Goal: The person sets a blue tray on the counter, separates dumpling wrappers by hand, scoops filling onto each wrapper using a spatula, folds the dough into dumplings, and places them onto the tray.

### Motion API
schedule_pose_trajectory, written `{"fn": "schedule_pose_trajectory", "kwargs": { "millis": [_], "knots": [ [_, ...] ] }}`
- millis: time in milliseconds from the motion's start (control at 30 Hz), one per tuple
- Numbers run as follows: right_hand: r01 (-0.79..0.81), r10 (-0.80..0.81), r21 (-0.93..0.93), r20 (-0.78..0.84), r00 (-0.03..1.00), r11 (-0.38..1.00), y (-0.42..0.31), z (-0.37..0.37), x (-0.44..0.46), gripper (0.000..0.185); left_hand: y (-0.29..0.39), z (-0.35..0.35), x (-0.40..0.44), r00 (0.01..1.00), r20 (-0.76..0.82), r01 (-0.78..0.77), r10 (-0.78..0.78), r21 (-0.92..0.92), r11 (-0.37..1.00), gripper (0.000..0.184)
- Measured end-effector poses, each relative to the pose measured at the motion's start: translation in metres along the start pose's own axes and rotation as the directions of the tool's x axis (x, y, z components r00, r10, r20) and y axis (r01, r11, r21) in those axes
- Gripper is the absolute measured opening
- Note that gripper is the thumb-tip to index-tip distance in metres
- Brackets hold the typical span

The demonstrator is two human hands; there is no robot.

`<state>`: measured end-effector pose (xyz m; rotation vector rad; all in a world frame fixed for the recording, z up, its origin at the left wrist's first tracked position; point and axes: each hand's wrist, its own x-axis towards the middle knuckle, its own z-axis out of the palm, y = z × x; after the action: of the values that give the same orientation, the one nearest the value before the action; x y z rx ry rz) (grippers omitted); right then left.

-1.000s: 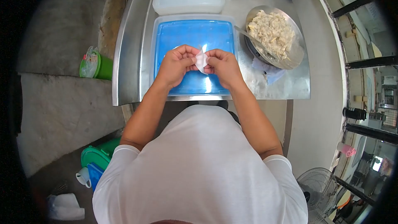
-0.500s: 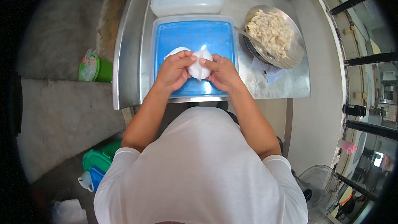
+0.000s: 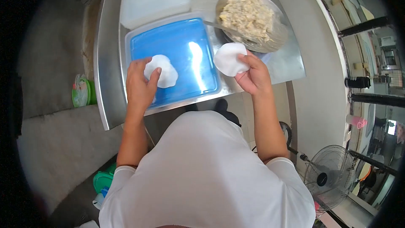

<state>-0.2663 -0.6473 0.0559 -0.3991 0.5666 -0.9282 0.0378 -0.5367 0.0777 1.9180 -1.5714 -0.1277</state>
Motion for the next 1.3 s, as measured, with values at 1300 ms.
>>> {"fn": "schedule_pose_trajectory", "kwargs": {
  "millis": [1300],
  "knots": [
    [-0.050,0.072,0.153,-0.145,0.987,0.987,-0.073,-0.142,-0.034,0.043,0.188,0.091,0.107,0.706,0.694,-0.447,0.143,0.279,0.850,0.052]
  ]
}}
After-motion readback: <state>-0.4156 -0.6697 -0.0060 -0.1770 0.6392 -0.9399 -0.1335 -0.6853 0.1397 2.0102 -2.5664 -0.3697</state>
